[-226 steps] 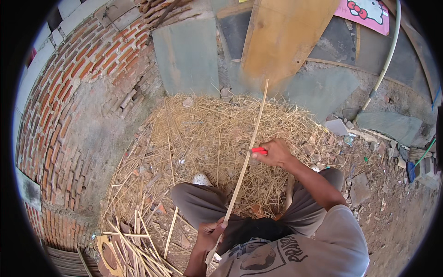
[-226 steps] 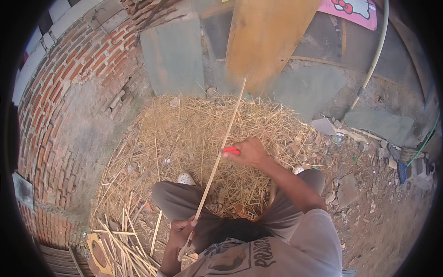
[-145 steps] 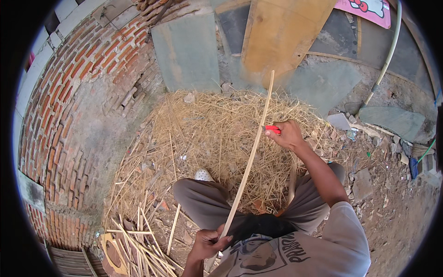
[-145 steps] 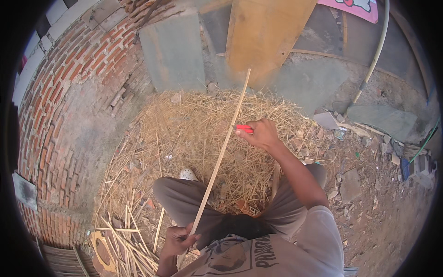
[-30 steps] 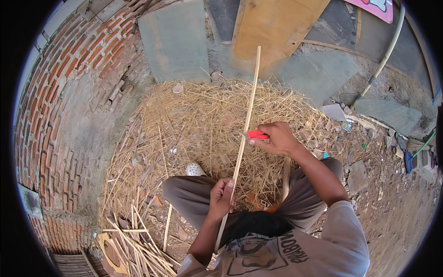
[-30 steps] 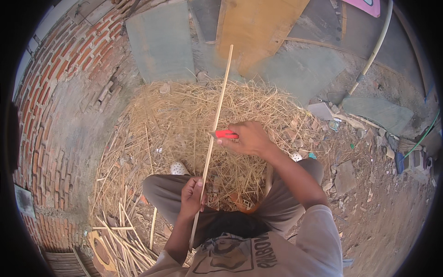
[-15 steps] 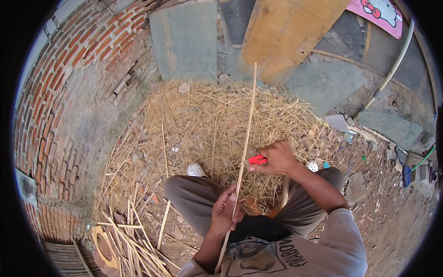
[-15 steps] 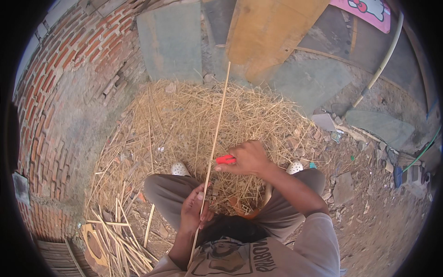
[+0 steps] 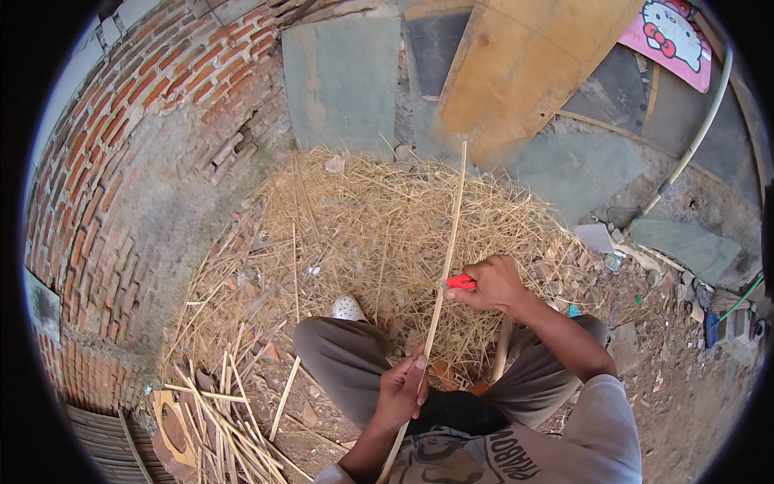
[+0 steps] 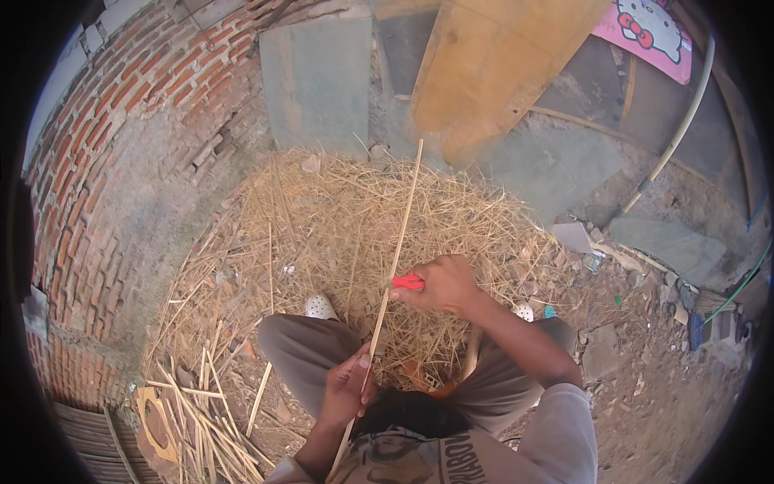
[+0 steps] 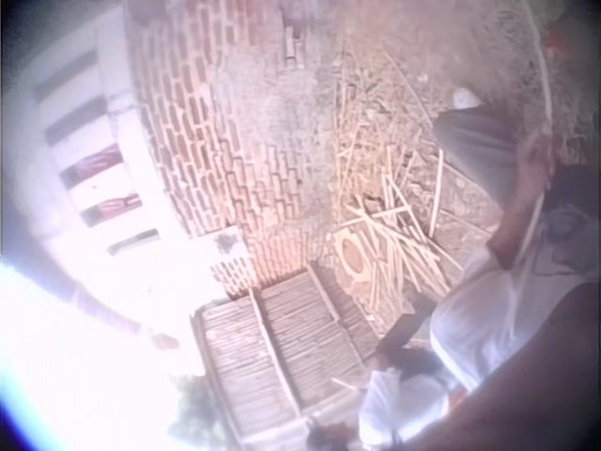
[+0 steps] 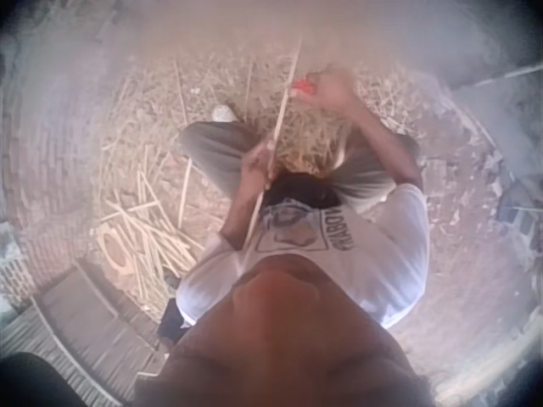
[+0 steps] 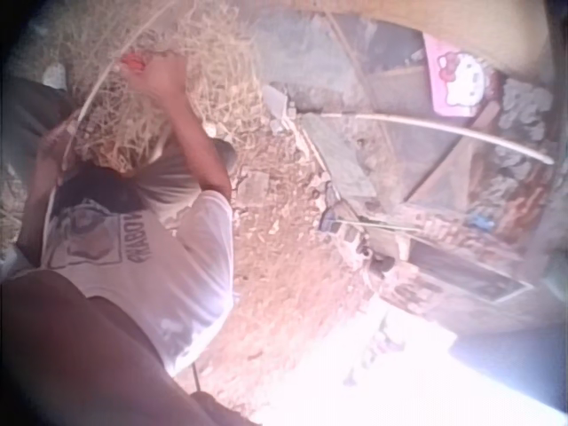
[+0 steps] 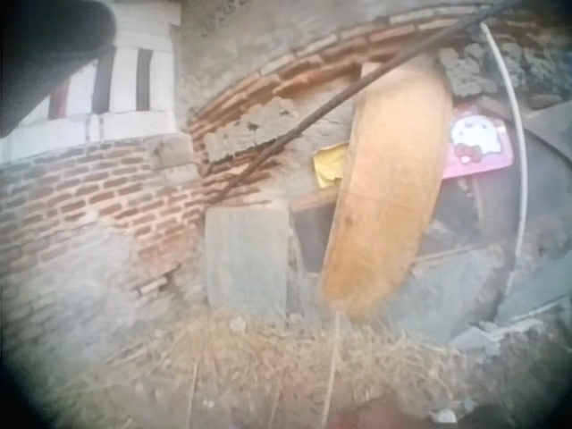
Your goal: The person sits on the ground and uses a red utility knife to shave a long, thin bamboo stick. They hold the stick with their left hand and repeatedly scrape the blade along its length to remove the outer layer, creating wood shavings.
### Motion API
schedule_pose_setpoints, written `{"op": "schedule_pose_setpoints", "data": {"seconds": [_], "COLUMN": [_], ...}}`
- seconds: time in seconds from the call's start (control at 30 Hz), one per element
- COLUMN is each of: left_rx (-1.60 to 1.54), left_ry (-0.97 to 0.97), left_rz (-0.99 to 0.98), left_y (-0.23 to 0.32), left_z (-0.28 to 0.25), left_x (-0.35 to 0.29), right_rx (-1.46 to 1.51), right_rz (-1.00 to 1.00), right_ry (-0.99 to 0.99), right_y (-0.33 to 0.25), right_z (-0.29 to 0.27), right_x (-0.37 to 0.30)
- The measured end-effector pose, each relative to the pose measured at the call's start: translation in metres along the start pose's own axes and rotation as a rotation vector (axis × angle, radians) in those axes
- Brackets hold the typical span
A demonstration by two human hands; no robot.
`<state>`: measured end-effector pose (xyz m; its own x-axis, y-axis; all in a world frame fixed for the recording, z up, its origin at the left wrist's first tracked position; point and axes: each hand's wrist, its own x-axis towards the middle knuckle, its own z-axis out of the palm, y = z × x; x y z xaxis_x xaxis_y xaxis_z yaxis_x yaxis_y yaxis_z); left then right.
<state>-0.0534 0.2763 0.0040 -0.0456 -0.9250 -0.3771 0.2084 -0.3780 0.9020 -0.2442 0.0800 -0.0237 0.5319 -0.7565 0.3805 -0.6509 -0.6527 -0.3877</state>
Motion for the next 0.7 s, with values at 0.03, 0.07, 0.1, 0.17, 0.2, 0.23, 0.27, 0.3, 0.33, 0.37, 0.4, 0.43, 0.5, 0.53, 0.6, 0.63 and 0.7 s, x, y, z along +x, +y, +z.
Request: {"op": "schedule_pose_setpoints", "data": {"seconds": [0.03, 0.07, 0.1, 0.17, 0.2, 0.23, 0.27, 0.3, 0.33, 0.37, 0.4, 0.43, 0.5, 0.53, 0.6, 0.63, 0.7], "left_rx": [-0.007, -0.014, 0.033, 0.127, 0.135, 0.143, 0.151, 0.155, 0.160, 0.164, 0.157, 0.150, 0.149, 0.157, 0.133, 0.101, 0.076], "left_ry": [-0.001, -0.001, 0.003, 0.011, 0.007, 0.003, -0.001, -0.002, -0.004, -0.005, -0.008, -0.011, -0.028, -0.043, -0.048, -0.038, -0.004], "left_rz": [-0.003, -0.005, 0.004, 0.024, 0.026, 0.029, 0.031, 0.034, 0.035, 0.037, 0.039, 0.041, 0.034, 0.020, -0.008, -0.024, -0.018], "left_y": [-0.007, -0.011, -0.010, -0.004, -0.001, 0.002, 0.003, 0.002, 0.000, -0.001, -0.001, -0.001, -0.003, -0.007, -0.008, -0.007, -0.007], "left_z": [-0.002, -0.003, -0.002, 0.001, 0.003, 0.004, 0.005, 0.004, 0.003, 0.003, 0.004, 0.004, 0.007, 0.009, 0.009, 0.009, 0.006], "left_x": [0.001, 0.002, 0.003, 0.007, 0.009, 0.010, 0.011, 0.012, 0.012, 0.013, 0.014, 0.015, 0.014, 0.009, 0.002, 0.001, 0.001], "right_rx": [0.024, 0.048, 0.069, -0.024, -0.078, -0.068, -0.076, -0.078, -0.079, -0.098, -0.117, -0.136, -0.095, -0.071, -0.105, -0.090, -0.081], "right_rz": [-0.012, -0.025, -0.021, 0.050, 0.072, 0.060, 0.043, 0.027, 0.011, 0.013, 0.018, 0.024, 0.254, 0.370, 0.345, 0.317, 0.204], "right_ry": [-0.004, -0.009, -0.019, -0.075, -0.097, -0.051, -0.046, -0.043, -0.039, -0.054, -0.068, -0.083, -0.097, -0.104, -0.036, -0.054, -0.168], "right_y": [0.000, -0.001, 0.000, 0.012, 0.018, 0.022, 0.027, 0.028, 0.028, 0.029, 0.032, 0.036, 0.053, 0.064, 0.081, 0.077, 0.046], "right_z": [0.000, -0.002, -0.003, -0.002, -0.003, 0.005, 0.005, 0.003, 0.002, 0.003, 0.004, 0.004, 0.001, -0.002, -0.005, 0.000, 0.003], "right_x": [0.001, 0.001, -0.004, 0.001, 0.007, 0.006, 0.005, 0.004, 0.004, 0.005, 0.008, 0.011, 0.018, 0.021, 0.022, 0.018, 0.011]}}
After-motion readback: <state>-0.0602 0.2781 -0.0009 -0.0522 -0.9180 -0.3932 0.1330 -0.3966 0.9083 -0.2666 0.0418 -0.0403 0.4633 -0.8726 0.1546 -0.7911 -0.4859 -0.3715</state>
